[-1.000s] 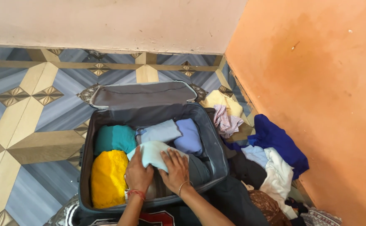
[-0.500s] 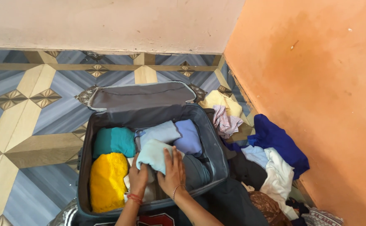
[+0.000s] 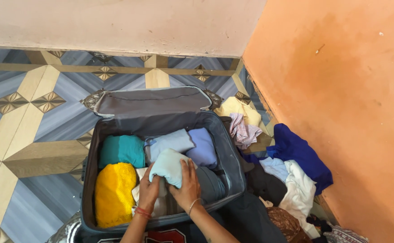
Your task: The person folds various clothing items and places them into an open suitcase. They handle a light blue shirt, black pants, and a blue garment, arranging them neatly inside the suitcase.
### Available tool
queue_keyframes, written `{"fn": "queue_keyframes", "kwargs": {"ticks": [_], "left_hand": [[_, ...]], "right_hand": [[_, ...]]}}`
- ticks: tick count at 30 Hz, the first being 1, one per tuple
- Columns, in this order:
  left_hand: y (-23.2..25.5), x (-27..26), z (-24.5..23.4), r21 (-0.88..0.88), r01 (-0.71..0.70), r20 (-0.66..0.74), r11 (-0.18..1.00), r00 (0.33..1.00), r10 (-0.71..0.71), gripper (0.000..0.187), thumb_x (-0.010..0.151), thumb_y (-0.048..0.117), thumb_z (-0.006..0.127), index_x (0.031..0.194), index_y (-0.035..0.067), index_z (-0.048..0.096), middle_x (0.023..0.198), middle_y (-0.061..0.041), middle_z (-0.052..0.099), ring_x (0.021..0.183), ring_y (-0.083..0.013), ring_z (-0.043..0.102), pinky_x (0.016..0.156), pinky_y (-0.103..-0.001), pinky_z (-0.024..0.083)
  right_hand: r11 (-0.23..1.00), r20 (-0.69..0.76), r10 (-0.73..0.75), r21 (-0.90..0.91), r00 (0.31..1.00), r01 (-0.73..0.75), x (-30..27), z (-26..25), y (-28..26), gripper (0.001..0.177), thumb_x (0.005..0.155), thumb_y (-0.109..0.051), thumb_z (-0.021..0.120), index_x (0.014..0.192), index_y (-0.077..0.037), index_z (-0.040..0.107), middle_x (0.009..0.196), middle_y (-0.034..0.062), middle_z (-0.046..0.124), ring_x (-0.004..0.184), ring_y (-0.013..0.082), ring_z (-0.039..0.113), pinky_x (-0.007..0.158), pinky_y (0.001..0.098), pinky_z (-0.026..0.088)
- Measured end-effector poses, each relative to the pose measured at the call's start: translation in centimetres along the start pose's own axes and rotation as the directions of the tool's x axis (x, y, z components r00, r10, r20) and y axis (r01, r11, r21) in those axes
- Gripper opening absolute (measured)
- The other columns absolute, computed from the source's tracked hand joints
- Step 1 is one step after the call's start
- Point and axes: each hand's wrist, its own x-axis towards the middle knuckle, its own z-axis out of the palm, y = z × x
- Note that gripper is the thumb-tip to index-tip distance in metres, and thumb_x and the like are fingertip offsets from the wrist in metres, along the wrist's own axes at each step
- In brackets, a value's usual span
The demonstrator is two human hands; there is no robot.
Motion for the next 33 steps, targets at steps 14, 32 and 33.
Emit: {"fn": "queue_keyframes", "kwargs": {"ticks": [14,32,33], "left_hand": [[6.6,-0.8,-1.4,0.864,0.008,0.133,0.503,0.961,-0.243,0.091,0.080,0.015,0.074,0.159,0.026,0.029,0.110,-0.024,0.074,0.106,-0.0409,0.069,0.094,-0.048,0.054],[9.2,9.2,-1.0,0.866,-0.455,0.312,0.207,0.815,0.488,0.053,0.077,0.004,0.062,0.127,0.019,0.065,0.122,-0.005,0.070,0.108,-0.0299,0.066,0.092,-0.043,0.052],[8.5,10.2,-0.7,0.868,-0.467,0.308,0.168,0.773,0.555,0.050,0.080,0.005,0.061,0.129,0.017,0.063,0.125,-0.005,0.069,0.112,-0.0299,0.065,0.094,-0.043,0.052]], "right_hand": [[0.991,-0.028,0.068,0.116,0.997,-0.064,0.2,1.8,3.3,0.084,0.064,-0.010,0.089,0.140,-0.016,0.052,0.142,0.0174,0.057,0.126,0.0399,0.058,0.100,0.0454,0.051],[0.948,-0.095,-0.255,-0.222,0.962,0.229,14.0,-3.5,4.5,0.075,0.066,0.007,0.071,0.134,-0.021,0.060,0.144,0.0097,0.056,0.119,0.0383,0.061,0.095,0.0460,0.053],[0.943,-0.131,-0.275,-0.230,0.953,0.240,14.8,-2.9,4.9,0.076,0.065,0.007,0.071,0.135,-0.020,0.059,0.145,0.0101,0.054,0.121,0.0384,0.059,0.095,0.0461,0.052]]}}
